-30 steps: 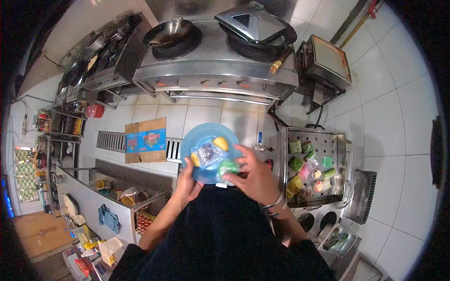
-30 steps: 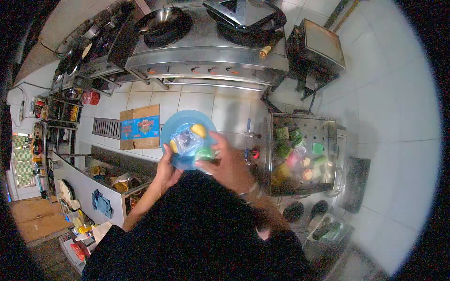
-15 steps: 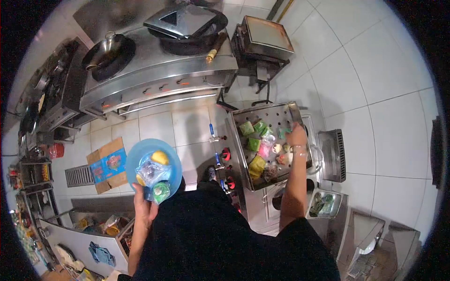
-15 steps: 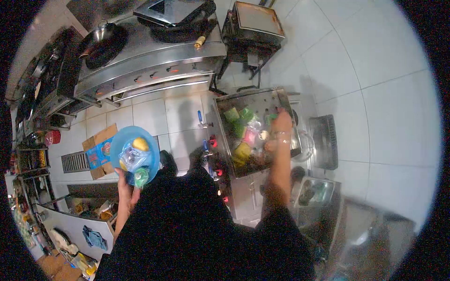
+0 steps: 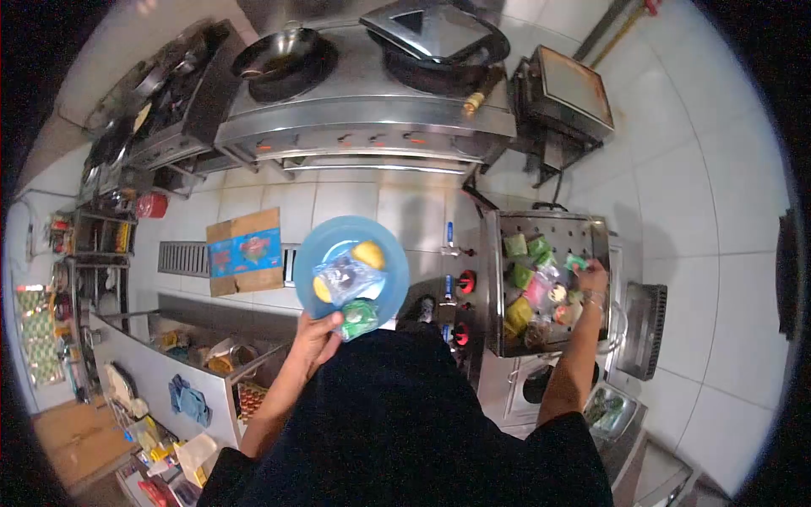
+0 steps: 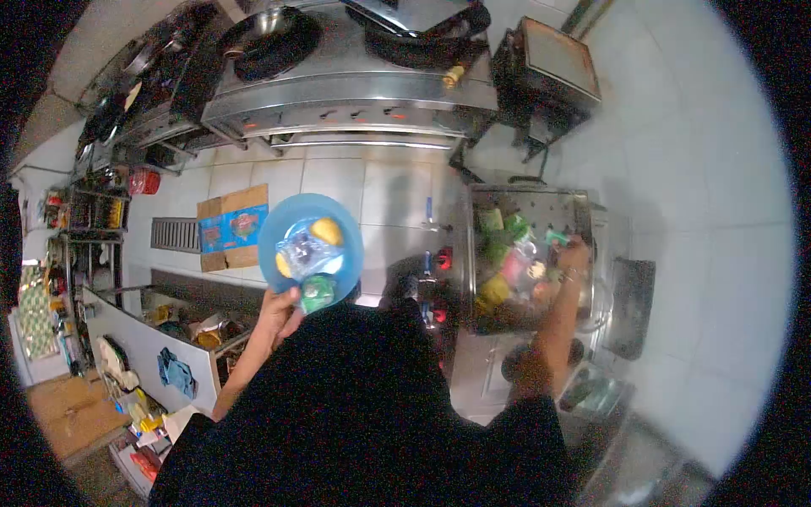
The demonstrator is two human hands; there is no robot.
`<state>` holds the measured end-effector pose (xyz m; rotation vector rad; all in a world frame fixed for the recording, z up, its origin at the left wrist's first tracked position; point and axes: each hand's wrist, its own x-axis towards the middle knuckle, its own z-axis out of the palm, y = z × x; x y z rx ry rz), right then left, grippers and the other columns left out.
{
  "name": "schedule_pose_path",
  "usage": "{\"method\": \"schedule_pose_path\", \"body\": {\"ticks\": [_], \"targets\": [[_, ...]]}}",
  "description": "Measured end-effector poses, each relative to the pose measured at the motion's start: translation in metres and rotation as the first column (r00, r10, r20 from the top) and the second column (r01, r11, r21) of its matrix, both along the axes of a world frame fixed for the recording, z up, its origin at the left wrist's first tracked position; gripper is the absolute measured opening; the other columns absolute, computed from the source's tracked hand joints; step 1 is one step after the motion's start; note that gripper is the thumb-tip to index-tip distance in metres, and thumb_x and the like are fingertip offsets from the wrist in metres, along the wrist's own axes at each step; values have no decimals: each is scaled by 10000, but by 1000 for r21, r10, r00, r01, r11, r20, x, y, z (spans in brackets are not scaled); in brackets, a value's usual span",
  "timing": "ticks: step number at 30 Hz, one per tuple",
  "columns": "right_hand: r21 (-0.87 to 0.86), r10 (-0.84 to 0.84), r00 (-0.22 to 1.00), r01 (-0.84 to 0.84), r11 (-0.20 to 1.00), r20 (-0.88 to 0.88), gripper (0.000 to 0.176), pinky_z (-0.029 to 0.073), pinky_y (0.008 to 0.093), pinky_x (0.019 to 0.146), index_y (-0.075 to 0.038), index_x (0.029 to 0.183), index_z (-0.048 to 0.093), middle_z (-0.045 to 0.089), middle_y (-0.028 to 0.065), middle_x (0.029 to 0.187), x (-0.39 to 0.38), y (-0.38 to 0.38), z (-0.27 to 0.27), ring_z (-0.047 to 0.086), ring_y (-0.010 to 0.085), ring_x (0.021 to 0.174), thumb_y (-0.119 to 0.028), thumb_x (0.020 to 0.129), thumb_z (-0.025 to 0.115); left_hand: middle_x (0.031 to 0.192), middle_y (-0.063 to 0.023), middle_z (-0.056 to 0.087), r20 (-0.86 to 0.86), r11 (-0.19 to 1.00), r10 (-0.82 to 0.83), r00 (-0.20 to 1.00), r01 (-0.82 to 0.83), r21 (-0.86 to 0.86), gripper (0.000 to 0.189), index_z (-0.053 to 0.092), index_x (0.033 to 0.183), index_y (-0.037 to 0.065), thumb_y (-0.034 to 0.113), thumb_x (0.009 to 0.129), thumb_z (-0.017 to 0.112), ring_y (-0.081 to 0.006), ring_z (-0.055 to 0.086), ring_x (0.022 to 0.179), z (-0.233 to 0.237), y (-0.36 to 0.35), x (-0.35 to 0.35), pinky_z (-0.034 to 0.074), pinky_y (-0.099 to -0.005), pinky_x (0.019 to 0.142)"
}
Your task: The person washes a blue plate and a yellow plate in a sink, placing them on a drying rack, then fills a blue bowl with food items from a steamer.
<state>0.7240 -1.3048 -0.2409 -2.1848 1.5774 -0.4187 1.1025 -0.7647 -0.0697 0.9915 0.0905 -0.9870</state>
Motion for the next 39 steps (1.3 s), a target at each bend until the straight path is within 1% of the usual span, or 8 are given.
{"method": "schedule_pose_path", "body": {"ticks": [8,13,17,19,21,25,32,39], "targets": [[52,-168,985,170,984,-44,483,535,371,671,-65,906,671,683,91,780,-4,2,-8,671,223,765,-442,656,838,1250,-131,545,-25,999,-43,999,42,-33,672,384,1346,-9,-21,763,720,-267,555,1151,13,-11,6,456,-428,996],[496,-334,789,44,867,516,353,565,258,614,-29,1075,599,658,51,940,43,33,50,653,161,851,-188,804,760,1239,-138,552,-24,995,-77,997,76,-64,651,393,1334,-6,-33,767,711,-261,565,1140,12,-13,11,471,-426,978],[435,-142,602,-375,819,786,310,563,319,741,-17,1120,586,642,81,1036,164,148,168,633,180,860,-84,837,691,1235,-138,553,-31,992,-125,992,124,-21,652,402,1329,-5,-32,758,714,-263,568,1131,18,-15,16,469,-428,978],[121,401,731,-546,829,552,335,537,330,783,-30,1135,608,632,90,1123,215,197,207,634,208,943,-105,821,696,1226,-135,557,9,985,-147,989,146,90,646,416,1320,-3,-22,750,718,-263,572,1120,14,-15,18,467,-427,977],[205,422,682,-639,742,597,330,524,319,779,-65,1111,628,645,90,1084,263,250,240,634,208,931,-174,813,717,1202,-124,573,42,985,-171,984,170,34,638,436,1307,-2,8,742,733,-256,575,1108,10,-16,22,469,-413,971],[-318,769,282,-788,526,573,263,484,369,914,-45,993,670,651,119,1091,320,287,235,609,280,1022,-41,731,649,1188,-111,580,63,968,-197,978,184,169,595,442,1307,5,82,786,718,-242,585,1074,15,-13,22,478,-405,942],[-377,812,340,-755,537,475,287,461,376,941,-27,998,657,634,117,1105,288,275,236,577,293,1069,27,727,583,1194,-114,573,125,962,-154,980,119,247,612,419,1338,9,241,843,696,-217,598,1012,-9,-8,23,531,-346,780],[-250,393,917,-396,884,-63,364,483,445,869,-83,1088,647,662,168,996,125,143,129,608,341,969,-48,731,587,1269,-96,552,149,984,-154,977,139,109,573,418,1344,8,296,898,634,-243,556,1131,-32,4,30,450,-407,980]]}}
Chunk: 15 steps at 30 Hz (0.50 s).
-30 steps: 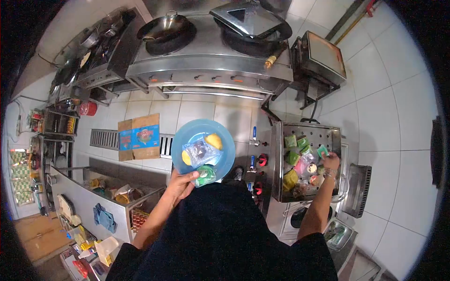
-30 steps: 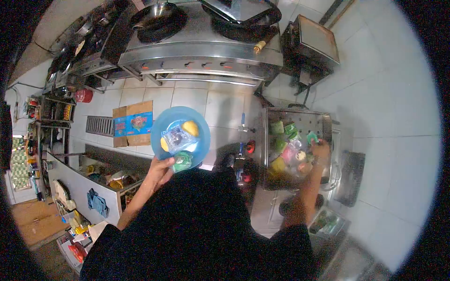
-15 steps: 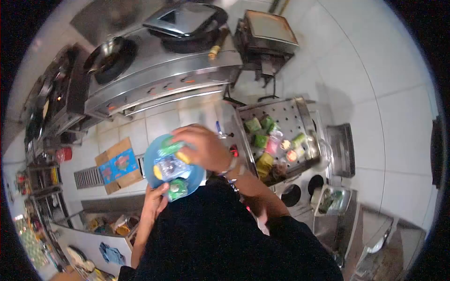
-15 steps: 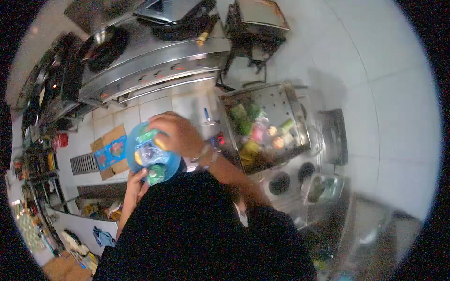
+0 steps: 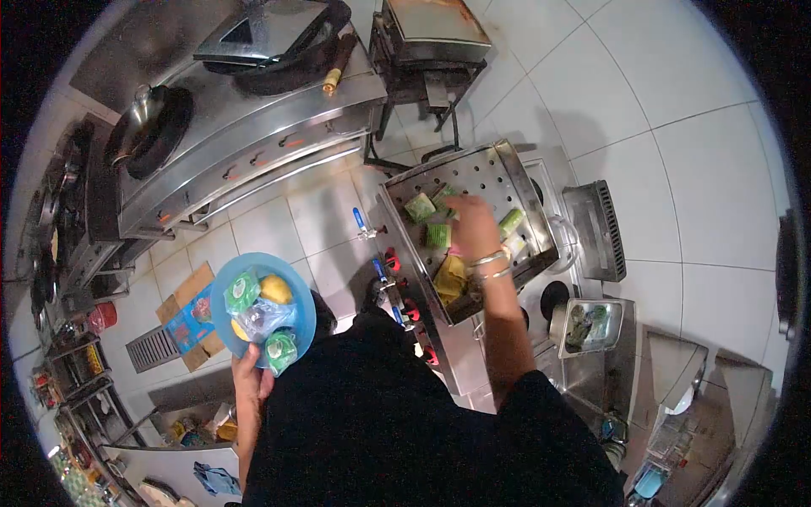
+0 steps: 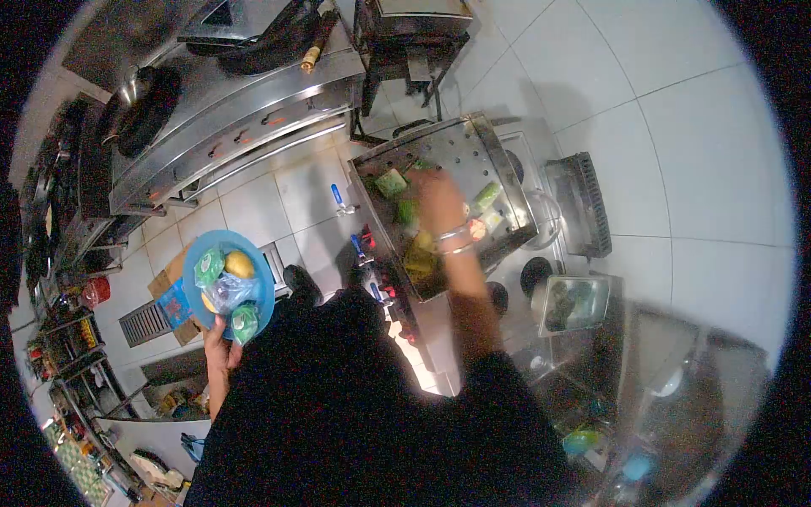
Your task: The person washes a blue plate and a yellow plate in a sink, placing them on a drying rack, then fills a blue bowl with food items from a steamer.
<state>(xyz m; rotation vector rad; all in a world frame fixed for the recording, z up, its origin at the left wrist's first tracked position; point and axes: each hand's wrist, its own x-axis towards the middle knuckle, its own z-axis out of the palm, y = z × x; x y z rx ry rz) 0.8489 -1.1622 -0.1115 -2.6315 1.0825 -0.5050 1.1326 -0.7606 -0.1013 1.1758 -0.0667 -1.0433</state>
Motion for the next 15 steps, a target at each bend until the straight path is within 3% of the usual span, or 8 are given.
{"method": "schedule_pose_path", "body": {"ticks": [2,4,6,7,11,13,15], "targets": [[-63,-36,996,31,998,-82,356,468,434,872,-91,1072,649,670,154,973,-47,-24,-33,618,332,946,-93,717,627,1268,-126,534,-23,996,58,998,-56,67,706,384,1348,-18,251,806,747,-266,554,1127,7,-2,-2,453,-422,980],[-80,-38,995,31,996,-97,350,459,426,874,-94,1052,652,675,146,959,-64,-35,-43,624,326,926,-109,703,647,1266,-118,543,22,998,20,1000,-21,58,649,399,1345,-8,281,846,697,-256,566,1109,0,1,1,471,-413,949],[58,-152,970,166,984,-190,334,444,406,883,-88,995,664,684,121,938,-73,-38,-51,636,286,871,-119,663,680,1264,-109,551,68,998,-24,997,21,55,598,414,1342,3,312,887,648,-245,578,1090,2,2,0,490,-403,917],[190,-125,983,149,970,-132,231,440,391,876,-99,901,683,689,115,873,-79,-43,-58,639,280,786,-121,672,662,1256,-111,554,80,997,-27,996,20,76,600,416,1340,1,311,883,652,-243,582,1081,3,2,1,501,-403,895],[257,-41,993,69,964,-113,157,469,398,837,-108,835,690,683,115,803,-93,-63,-69,643,296,750,-123,686,645,1239,-114,557,62,985,-44,997,33,167,597,422,1336,1,305,878,655,-236,587,1068,3,5,5,518,-392,859],[227,-246,967,253,940,-60,184,524,382,722,-90,909,664,691,103,825,-104,-75,-70,660,300,780,-119,729,691,1255,-119,545,34,990,-3,999,-1,141,661,407,1342,-5,284,830,709,-250,566,1104,11,-2,-1,482,-399,918],[269,-326,945,312,911,10,163,519,395,739,-85,872,670,680,124,811,-106,-92,-72,650,323,788,-97,710,673,1273,-123,532,12,995,37,999,-38,89,733,390,1349,-12,264,782,764,-266,545,1140,17,-8,-5,444,-409,981]]}}
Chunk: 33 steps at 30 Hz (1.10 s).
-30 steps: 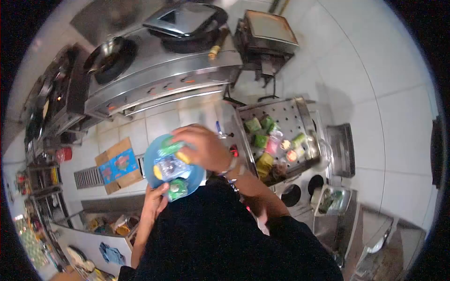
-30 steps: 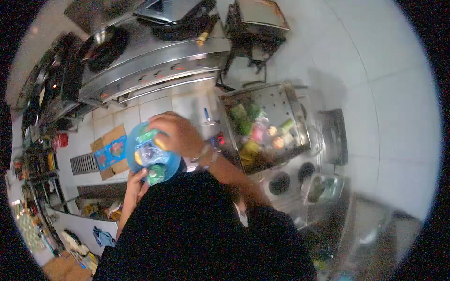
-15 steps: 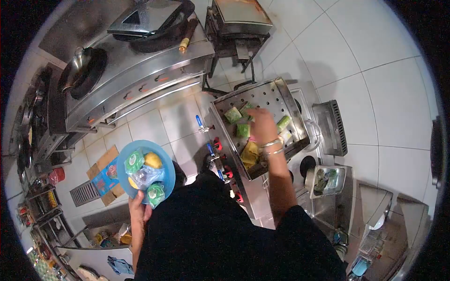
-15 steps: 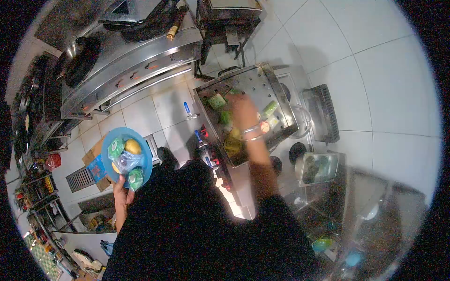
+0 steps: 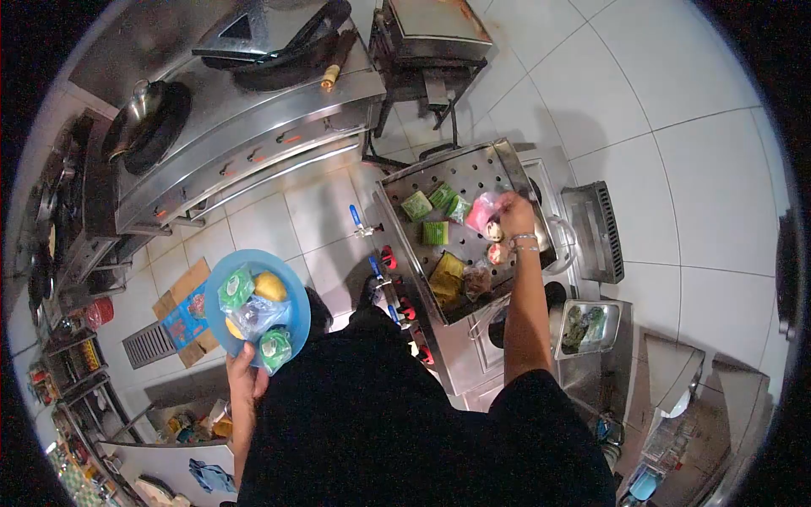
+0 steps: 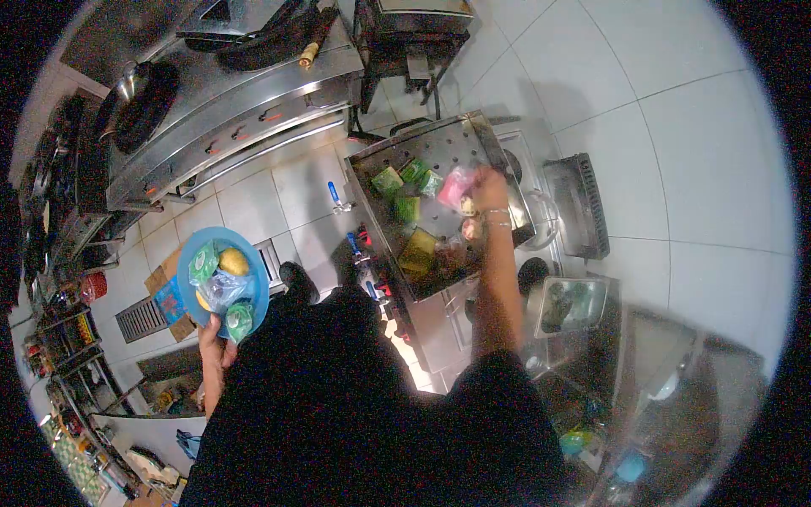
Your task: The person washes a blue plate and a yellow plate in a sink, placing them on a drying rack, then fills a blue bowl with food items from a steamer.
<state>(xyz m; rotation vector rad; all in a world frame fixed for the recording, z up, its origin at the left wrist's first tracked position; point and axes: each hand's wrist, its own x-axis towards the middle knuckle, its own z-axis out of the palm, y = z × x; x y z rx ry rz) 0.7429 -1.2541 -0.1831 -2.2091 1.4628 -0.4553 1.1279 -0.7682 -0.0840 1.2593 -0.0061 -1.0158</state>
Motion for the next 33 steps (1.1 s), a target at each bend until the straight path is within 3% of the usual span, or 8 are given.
{"method": "schedule_pose_path", "body": {"ticks": [5,9,10,21,25,28,30,33], "targets": [[-343,-78,997,65,937,-23,223,507,437,762,-72,923,650,646,185,893,0,-4,10,622,373,842,-89,706,702,1281,-121,531,18,999,34,999,-33,-11,761,393,1354,-6,285,761,771,-271,529,1163,4,-2,-4,415,-413,1008],[-126,125,966,-156,980,-225,168,495,428,821,-144,916,705,664,166,954,-8,7,5,607,350,931,-195,775,631,1280,-122,532,32,997,73,997,-73,17,765,397,1352,-6,287,755,776,-272,538,1154,2,1,-7,431,-408,992],[-239,221,904,-321,916,-366,280,477,446,856,-184,879,741,643,118,930,-11,7,-8,605,327,971,-22,701,598,1276,-107,538,60,999,50,997,-51,4,681,413,1345,2,288,810,723,-253,540,1142,0,4,-7,438,-396,978],[-227,124,907,-230,946,-403,229,443,437,904,-154,949,712,677,123,965,-6,17,-3,581,320,998,-164,753,595,1245,-87,562,58,997,71,996,-71,-18,562,439,1331,20,271,880,661,-230,564,1099,-12,13,-6,474,-391,930],[-50,388,904,-402,914,-178,212,441,450,919,-141,950,698,681,101,974,8,45,33,594,365,968,-175,749,638,1247,-92,561,67,996,91,994,-91,0,582,431,1336,16,285,875,666,-234,562,1107,-10,14,-10,478,-393,932],[131,453,861,-434,891,-230,341,479,410,827,-110,944,657,672,110,915,24,92,29,630,329,849,-229,652,789,1247,-95,561,86,995,97,992,-94,-31,602,425,1339,14,304,871,669,-240,563,1107,-9,10,-12,473,-400,940],[93,485,696,-521,849,-530,534,471,423,866,-110,1021,639,674,123,862,40,115,37,638,321,852,-363,595,840,1246,-96,561,100,994,104,990,-101,-43,608,422,1339,13,311,870,669,-243,565,1105,-10,11,-14,472,-403,943],[143,471,732,-466,873,-492,556,461,439,895,-123,1077,620,672,138,802,32,121,1,642,333,832,-333,604,824,1243,-99,564,63,996,94,994,-93,-16,611,422,1338,11,319,871,666,-246,576,1086,-12,15,-12,476,-401,928]]}}
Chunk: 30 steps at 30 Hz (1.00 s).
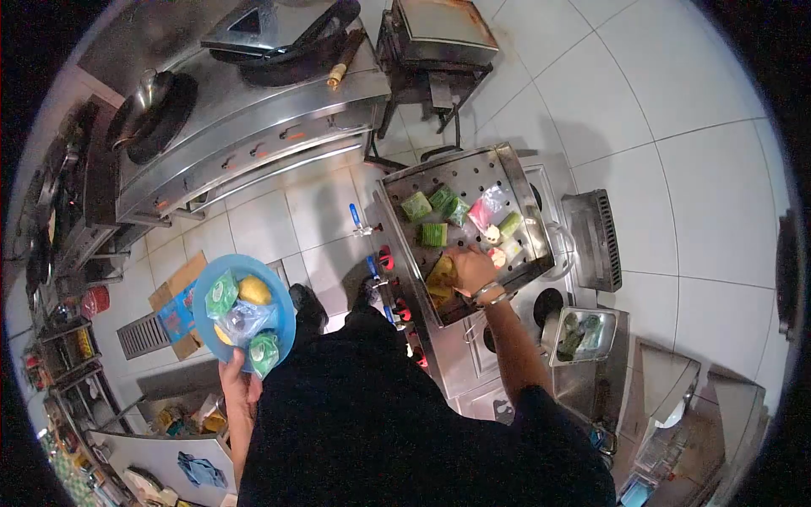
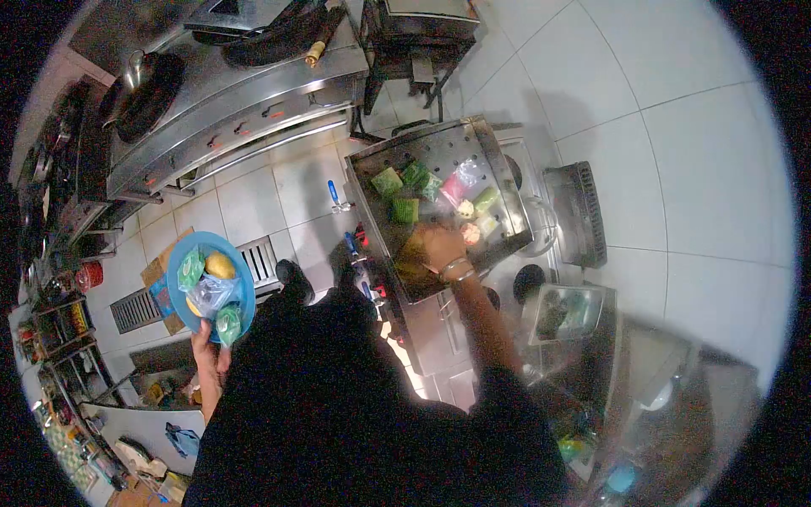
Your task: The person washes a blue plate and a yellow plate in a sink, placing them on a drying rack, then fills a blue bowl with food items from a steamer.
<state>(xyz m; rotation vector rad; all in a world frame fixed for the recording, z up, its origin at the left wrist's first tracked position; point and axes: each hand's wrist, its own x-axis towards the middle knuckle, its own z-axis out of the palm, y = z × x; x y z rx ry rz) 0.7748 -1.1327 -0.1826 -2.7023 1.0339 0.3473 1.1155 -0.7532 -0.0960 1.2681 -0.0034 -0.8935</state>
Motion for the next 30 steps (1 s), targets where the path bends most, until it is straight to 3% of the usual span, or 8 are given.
{"method": "schedule_pose_path", "body": {"ticks": [5,8,9,13,15,21,25,30], "targets": [[151,-113,949,70,986,293,318,524,429,661,-55,993,670,661,162,774,-8,-20,7,645,350,713,-133,688,717,1295,-135,529,-72,999,45,996,-44,13,718,401,1349,-23,246,788,760,-281,544,1158,11,-5,-1,441,-427,986],[94,-180,898,155,983,402,278,512,436,683,-52,993,670,664,173,802,-13,-30,12,648,343,739,-87,717,679,1289,-133,534,-64,999,43,997,-42,25,720,404,1347,-27,255,788,760,-274,550,1151,13,-6,-2,445,-420,981],[33,-142,884,142,989,445,202,484,420,791,-113,941,717,660,149,890,-11,-28,25,600,337,902,-114,792,580,1289,-133,534,-63,999,42,997,-41,25,720,404,1347,-27,255,788,760,-274,550,1151,12,-6,-2,445,-420,981],[-6,-2,913,5,1000,407,201,458,400,868,-132,908,733,654,109,889,-16,-20,32,589,306,956,-132,778,580,1275,-131,543,-49,998,65,997,-65,15,710,408,1343,-30,258,792,753,-262,560,1134,9,-6,-3,457,-403,961],[84,102,993,-107,991,56,166,409,410,933,-143,838,734,625,73,989,-15,-4,38,536,280,1058,-159,735,605,1269,-129,546,-39,998,66,997,-66,5,702,409,1342,-29,254,795,749,-259,563,1128,8,-6,-3,462,-396,952],[-95,78,994,-86,992,-81,326,417,378,864,-220,967,734,546,29,955,-15,11,21,457,262,1050,-170,657,647,1265,-131,548,-53,998,55,997,-55,5,670,412,1341,-21,230,807,731,-262,562,1127,10,-7,-3,464,-397,948],[-121,115,993,-112,986,17,381,418,388,866,-209,1037,713,553,37,982,-12,11,30,478,270,1008,-161,664,647,1266,-131,546,-63,999,45,997,-46,-16,665,411,1342,-18,227,811,725,-265,562,1126,4,-5,0,467,-400,946],[-2,173,964,-177,984,203,385,373,425,1004,-189,991,722,592,31,1153,-8,10,21,475,288,1166,-54,644,622,1212,-91,577,15,1000,17,1000,-16,-6,609,430,1322,14,330,864,678,-229,596,1032,8,-7,-4,509,-368,838]]}}
